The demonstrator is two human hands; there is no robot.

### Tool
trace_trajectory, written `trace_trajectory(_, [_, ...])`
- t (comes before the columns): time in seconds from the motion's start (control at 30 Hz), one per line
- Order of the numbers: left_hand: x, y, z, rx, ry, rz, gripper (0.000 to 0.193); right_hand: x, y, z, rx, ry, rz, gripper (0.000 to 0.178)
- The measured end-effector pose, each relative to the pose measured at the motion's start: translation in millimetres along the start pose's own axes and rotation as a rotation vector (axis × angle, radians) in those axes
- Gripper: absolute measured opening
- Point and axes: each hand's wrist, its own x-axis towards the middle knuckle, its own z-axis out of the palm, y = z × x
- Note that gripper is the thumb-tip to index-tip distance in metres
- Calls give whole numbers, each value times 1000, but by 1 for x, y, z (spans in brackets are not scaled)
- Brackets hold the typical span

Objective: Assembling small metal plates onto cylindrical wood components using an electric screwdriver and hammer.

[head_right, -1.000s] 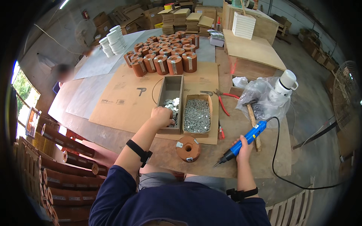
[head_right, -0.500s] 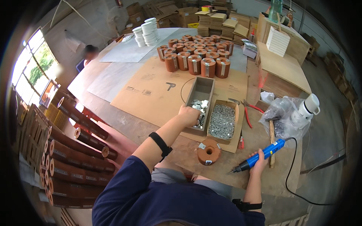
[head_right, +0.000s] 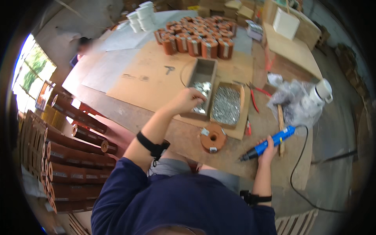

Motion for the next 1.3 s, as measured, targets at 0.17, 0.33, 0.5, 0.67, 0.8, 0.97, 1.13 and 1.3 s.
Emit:
trace_trajectory(0.17, [-44,39,-4,-274,-76,-33,14,-4,-3,16,3,-42,-6,23])
trace_trajectory(0.33, [-80,73,14,-332,-118,-118,13,-5,-7,15,4,-3,-9,25])
trace_trajectory(0.5, [-98,66,45,-64,108,249,13,-10,-11,14,-14,3,-4,26])
trace_trajectory(0.67, [-105,62,72,31,261,305,13,-10,-8,14,-13,-7,-5,27])
trace_trajectory(0.8, [-107,58,80,187,352,319,15,-6,-6,12,-21,0,11,27])
trace_trajectory(0.97, [-111,55,81,154,383,315,26,-9,-9,15,-18,-5,-11,27])
trace_trajectory(1.13, [-116,52,82,123,329,282,36,-9,-9,14,-27,-10,1,28])
trace_trajectory(1.3, [-116,43,88,94,355,348,34,-8,-8,15,-19,11,3,27])
